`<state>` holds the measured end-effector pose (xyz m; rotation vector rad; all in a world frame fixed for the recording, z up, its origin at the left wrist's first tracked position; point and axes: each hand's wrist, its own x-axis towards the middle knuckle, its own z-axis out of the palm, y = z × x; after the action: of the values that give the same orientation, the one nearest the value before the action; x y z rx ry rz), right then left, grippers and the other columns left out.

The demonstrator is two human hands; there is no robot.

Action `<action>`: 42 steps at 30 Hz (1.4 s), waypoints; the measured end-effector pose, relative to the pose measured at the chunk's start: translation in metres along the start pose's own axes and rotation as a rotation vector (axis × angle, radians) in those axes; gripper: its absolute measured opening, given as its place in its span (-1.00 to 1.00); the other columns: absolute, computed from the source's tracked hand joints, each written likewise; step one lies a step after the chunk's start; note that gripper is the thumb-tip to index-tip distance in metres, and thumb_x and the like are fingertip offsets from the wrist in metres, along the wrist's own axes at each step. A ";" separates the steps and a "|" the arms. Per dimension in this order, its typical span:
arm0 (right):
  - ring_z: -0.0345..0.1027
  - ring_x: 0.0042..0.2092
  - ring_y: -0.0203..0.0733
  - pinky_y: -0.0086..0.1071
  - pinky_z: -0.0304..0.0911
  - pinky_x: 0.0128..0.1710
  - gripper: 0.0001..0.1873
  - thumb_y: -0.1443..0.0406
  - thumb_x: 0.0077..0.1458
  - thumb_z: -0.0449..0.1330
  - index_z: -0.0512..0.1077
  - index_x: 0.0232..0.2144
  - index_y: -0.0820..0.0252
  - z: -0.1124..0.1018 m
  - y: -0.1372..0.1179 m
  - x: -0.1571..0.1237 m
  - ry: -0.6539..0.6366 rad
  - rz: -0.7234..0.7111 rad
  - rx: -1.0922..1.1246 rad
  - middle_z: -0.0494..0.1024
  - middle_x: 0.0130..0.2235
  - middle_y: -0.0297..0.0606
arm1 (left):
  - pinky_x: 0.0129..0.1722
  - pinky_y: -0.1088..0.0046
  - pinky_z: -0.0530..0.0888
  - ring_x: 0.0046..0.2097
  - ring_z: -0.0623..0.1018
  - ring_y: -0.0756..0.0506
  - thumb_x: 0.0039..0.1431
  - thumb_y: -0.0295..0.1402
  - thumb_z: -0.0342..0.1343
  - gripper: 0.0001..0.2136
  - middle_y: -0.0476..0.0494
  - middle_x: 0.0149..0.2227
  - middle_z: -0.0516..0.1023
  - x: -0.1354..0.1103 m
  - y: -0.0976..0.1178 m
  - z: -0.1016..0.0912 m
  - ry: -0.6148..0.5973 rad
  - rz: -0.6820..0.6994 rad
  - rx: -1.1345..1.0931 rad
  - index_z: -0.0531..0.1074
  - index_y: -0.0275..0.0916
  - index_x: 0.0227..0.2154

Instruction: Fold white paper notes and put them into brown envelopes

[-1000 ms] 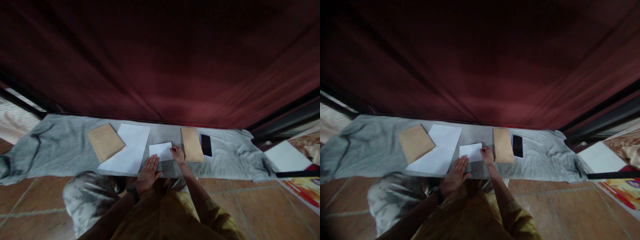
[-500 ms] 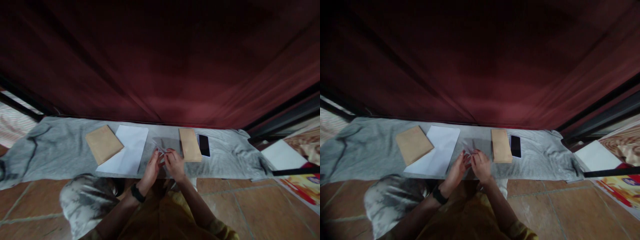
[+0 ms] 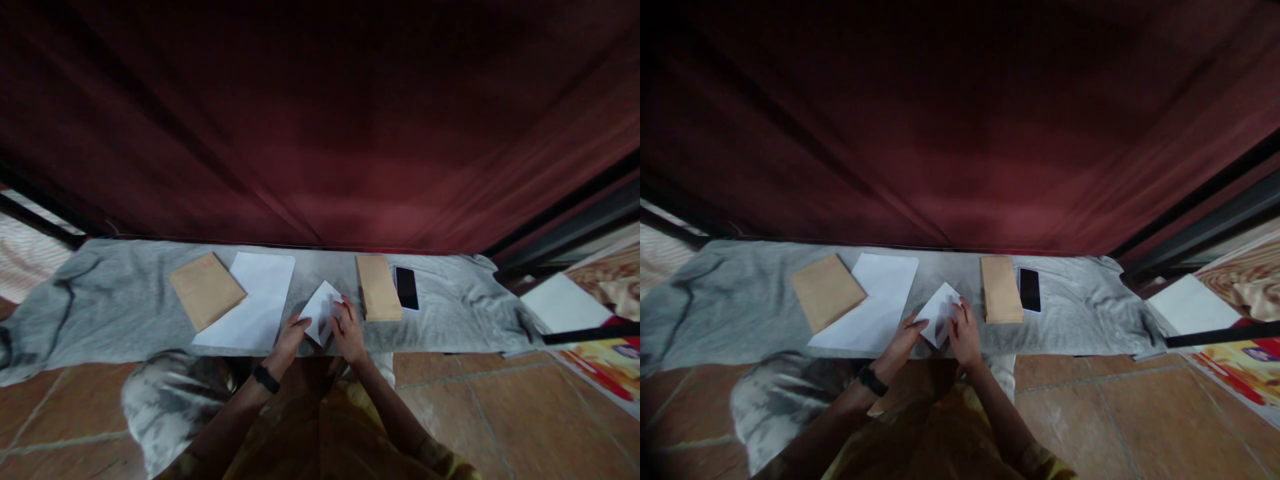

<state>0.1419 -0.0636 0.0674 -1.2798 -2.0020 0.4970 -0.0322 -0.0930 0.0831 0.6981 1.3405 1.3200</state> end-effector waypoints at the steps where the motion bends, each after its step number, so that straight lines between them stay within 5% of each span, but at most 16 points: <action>1: 0.19 0.29 -0.04 -0.12 0.22 0.25 -0.56 0.25 0.33 0.00 0.31 0.21 0.16 0.003 0.008 0.002 0.039 0.048 0.027 0.27 0.29 -0.02 | -0.32 0.30 0.51 -0.35 0.61 -0.17 -0.10 -0.20 0.31 -0.64 -0.18 -0.36 0.66 0.002 -0.001 -0.003 -0.007 -0.044 0.019 0.57 -0.33 -0.26; 7: 0.39 0.12 0.05 -0.01 0.32 0.14 -0.54 0.18 0.24 0.04 0.40 0.12 0.24 0.023 0.051 0.012 0.094 0.288 0.177 0.51 0.09 0.03 | -0.20 0.22 0.51 -0.24 0.62 -0.25 -0.23 -0.23 0.34 -0.55 -0.22 -0.28 0.67 0.013 -0.002 -0.016 -0.048 -0.244 0.072 0.57 -0.32 -0.21; 14: 0.52 -0.16 -0.05 -0.18 0.42 -0.06 -0.70 0.28 0.10 0.13 0.52 -0.13 0.17 0.027 0.065 0.013 0.048 0.359 0.201 0.63 -0.16 -0.14 | -0.15 0.25 0.46 -0.24 0.58 -0.20 -0.23 -0.25 0.33 -0.59 -0.10 -0.35 0.62 0.026 -0.004 -0.023 0.058 -0.169 0.153 0.55 -0.29 -0.24; 19: 0.49 -0.27 -0.11 -0.26 0.41 -0.17 -0.82 0.32 0.05 0.12 0.52 -0.33 0.16 0.023 0.065 0.013 0.056 0.385 0.171 0.60 -0.32 -0.22 | -0.16 0.32 0.45 -0.27 0.55 -0.12 -0.15 -0.25 0.30 -0.52 0.01 -0.40 0.54 0.033 -0.012 -0.020 0.132 -0.075 0.191 0.51 -0.28 -0.09; 24: 0.44 -0.40 -0.15 -0.33 0.38 -0.33 -0.80 0.28 0.11 0.07 0.48 -0.32 0.20 0.020 0.064 0.016 0.072 0.426 0.140 0.53 -0.44 -0.29 | -0.25 0.39 0.48 -0.34 0.55 -0.06 -0.13 -0.39 0.26 -0.35 0.03 -0.39 0.54 0.035 -0.021 -0.018 0.147 -0.049 0.212 0.36 -0.30 0.13; 31: 0.45 -0.17 -0.06 -0.25 0.37 -0.17 -0.72 0.30 0.20 0.03 0.45 -0.10 0.20 0.009 0.047 0.007 0.079 0.388 -0.013 0.53 -0.19 -0.13 | -0.21 0.38 0.52 -0.31 0.57 -0.05 -0.01 -0.55 0.09 -0.40 -0.02 -0.35 0.57 0.041 -0.023 -0.016 0.071 0.112 0.602 0.34 -0.25 0.18; 36: 0.34 0.09 0.03 -0.14 0.35 0.01 -0.59 0.33 0.27 0.03 0.33 0.15 0.20 0.005 0.031 -0.001 0.052 0.150 -0.304 0.46 0.03 -0.01 | -0.03 0.24 0.52 -0.20 0.58 -0.12 0.04 -0.59 0.06 -0.46 -0.14 -0.23 0.59 0.040 -0.023 -0.015 0.050 0.168 0.729 0.40 -0.27 0.14; 42: 0.13 0.32 -0.01 -0.07 0.16 0.25 -0.56 0.31 0.36 -0.03 0.31 0.23 0.20 0.021 0.019 0.005 -0.113 -0.077 -0.319 0.33 0.28 -0.06 | 0.14 0.17 0.46 -0.03 0.58 -0.17 0.05 -0.64 0.02 -0.47 -0.22 -0.10 0.61 0.040 -0.019 -0.014 -0.021 0.245 0.855 0.44 -0.27 0.12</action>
<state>0.1370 -0.0500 0.0423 -1.3801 -2.2840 0.2213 -0.0503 -0.0642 0.0517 1.4821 1.8484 0.8705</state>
